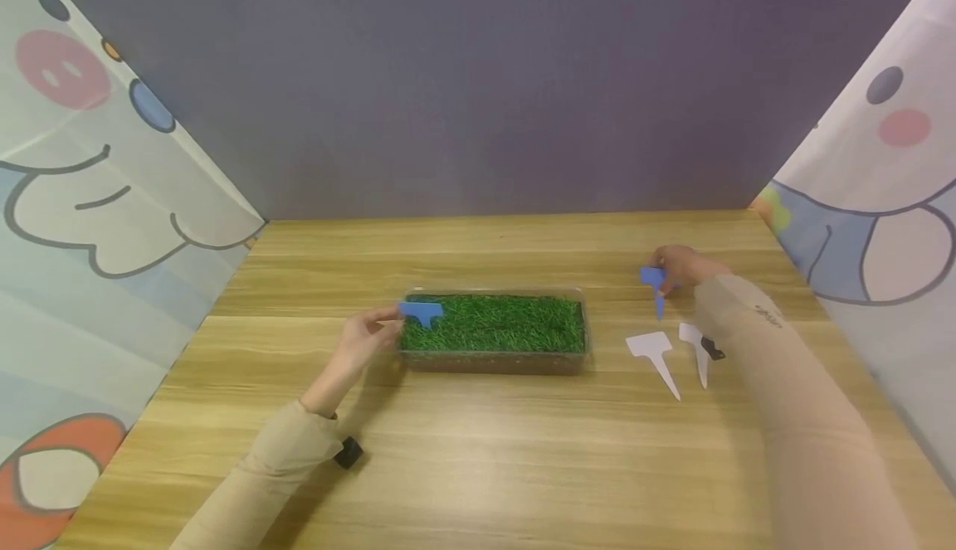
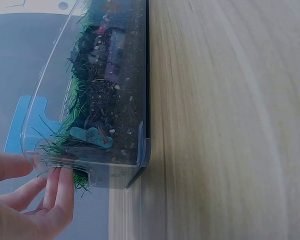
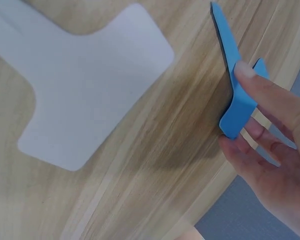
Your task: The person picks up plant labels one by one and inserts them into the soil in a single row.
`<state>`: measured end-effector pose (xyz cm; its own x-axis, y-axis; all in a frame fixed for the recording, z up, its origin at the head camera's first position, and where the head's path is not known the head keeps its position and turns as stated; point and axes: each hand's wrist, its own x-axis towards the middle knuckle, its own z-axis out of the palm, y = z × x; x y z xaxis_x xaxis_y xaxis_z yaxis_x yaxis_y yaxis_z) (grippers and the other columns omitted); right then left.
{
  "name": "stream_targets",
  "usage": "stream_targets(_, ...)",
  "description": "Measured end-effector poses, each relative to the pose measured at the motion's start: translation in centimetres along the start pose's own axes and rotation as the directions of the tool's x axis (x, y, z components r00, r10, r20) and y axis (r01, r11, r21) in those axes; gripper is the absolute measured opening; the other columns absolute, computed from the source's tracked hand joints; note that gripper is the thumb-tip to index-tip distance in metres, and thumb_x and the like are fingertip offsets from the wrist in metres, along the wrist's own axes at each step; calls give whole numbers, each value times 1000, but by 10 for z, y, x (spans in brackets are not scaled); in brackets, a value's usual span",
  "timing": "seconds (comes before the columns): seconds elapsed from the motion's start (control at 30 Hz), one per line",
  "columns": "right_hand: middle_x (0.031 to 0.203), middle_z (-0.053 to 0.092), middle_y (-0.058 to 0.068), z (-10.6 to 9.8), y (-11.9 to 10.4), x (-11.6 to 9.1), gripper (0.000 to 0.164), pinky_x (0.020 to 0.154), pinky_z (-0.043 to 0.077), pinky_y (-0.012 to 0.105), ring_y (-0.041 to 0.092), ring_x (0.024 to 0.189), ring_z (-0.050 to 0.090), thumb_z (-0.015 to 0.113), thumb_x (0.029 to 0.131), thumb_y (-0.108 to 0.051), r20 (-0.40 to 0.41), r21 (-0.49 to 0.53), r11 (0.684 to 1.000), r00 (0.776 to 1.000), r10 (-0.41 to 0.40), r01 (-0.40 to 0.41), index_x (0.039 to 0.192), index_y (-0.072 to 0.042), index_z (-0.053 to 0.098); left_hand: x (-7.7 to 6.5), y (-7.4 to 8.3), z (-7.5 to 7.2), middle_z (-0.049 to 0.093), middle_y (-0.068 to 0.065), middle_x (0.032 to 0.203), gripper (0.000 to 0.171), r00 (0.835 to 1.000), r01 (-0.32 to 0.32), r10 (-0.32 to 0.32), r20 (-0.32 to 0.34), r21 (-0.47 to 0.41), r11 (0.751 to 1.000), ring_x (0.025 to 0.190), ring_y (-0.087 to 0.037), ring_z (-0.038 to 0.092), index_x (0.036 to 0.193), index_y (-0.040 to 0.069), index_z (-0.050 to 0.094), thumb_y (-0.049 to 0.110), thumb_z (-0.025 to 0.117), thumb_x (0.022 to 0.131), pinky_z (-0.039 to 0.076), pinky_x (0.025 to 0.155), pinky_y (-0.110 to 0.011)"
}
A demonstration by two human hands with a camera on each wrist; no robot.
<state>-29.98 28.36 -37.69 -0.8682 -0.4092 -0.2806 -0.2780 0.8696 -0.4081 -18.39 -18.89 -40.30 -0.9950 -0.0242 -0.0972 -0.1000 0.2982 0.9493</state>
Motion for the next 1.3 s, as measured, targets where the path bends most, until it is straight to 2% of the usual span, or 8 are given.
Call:
stream_targets(0.2, 89, 52, 31, -1, 0, 2, 45, 74, 44, 51, 42, 83, 51, 74, 62, -1, -6, -67, 998, 1000, -12, 12, 93, 17, 48, 0, 1, 0, 58, -17, 106, 30, 1000, 9, -9, 3, 7, 1000, 67, -18, 56, 114, -3, 57, 4, 56, 85, 51, 69, -43)
stream_targets(0.43, 85, 52, 27, -1, 3, 3, 42, 68, 46, 46, 35, 77, 51, 74, 62, -2, -9, -44, 999, 1000, -5, 5, 90, 13, 47, 0, 2, 0, 58, -17, 105, 30, 1000, 9, -9, 0, 5, 1000, 68, -21, 56, 114, -2, 57, 4, 56, 85, 51, 69, -43)
stream_targets(0.67, 85, 52, 28, -1, 9, 2, 44, 66, 46, 42, 33, 76, 51, 74, 64, -3, -2, -10, 1000, 1000, 27, -27, 92, 14, 45, 0, 2, 2, 58, -17, 106, 30, 1000, 9, -9, -3, 6, 1000, 71, -25, 57, 114, -2, 57, 4, 56, 85, 50, 69, -44)
stream_targets(0.93, 82, 55, 26, -7, 12, 0, 46, 62, 46, 37, 31, 73, 53, 75, 63, -7, -65, -36, 999, 998, -4, 2, 92, 14, 47, 1, 3, 2, 58, -17, 106, 30, 1000, 8, -7, -2, 7, 1000, 68, -17, 56, 114, -2, 57, 4, 56, 85, 51, 69, -43)
stream_targets(1.03, 79, 56, 22, -11, 10, 0, 42, 59, 45, 35, 28, 70, 52, 74, 65, -7, -71, -52, 999, 997, -8, 5, 91, 12, 47, 2, 3, 3, 59, -17, 105, 30, 1000, 10, -10, -6, 10, 1000, 67, -16, 56, 114, -2, 57, 4, 56, 85, 51, 69, -43)
stream_targets(1.17, 75, 57, 18, -14, 8, 0, 34, 56, 43, 30, 25, 67, 52, 71, 66, -2, -84, -21, 999, 996, -30, 28, 88, 11, 49, 2, 3, 3, 59, -17, 105, 30, 1000, 6, -6, -13, 15, 1000, 66, -17, 56, 113, -3, 58, 4, 57, 84, 51, 69, -43)
stream_targets(1.3, 74, 59, 21, -18, 6, -1, 25, 55, 46, 31, 28, 67, 56, 67, 68, 3, -104, -24, 997, 991, -79, 77, 85, 12, 51, 1, 4, 4, 59, -17, 106, 30, 1000, 6, -6, -13, 19, 1000, 68, -20, 57, 114, -2, 58, 4, 57, 84, 50, 68, -43)
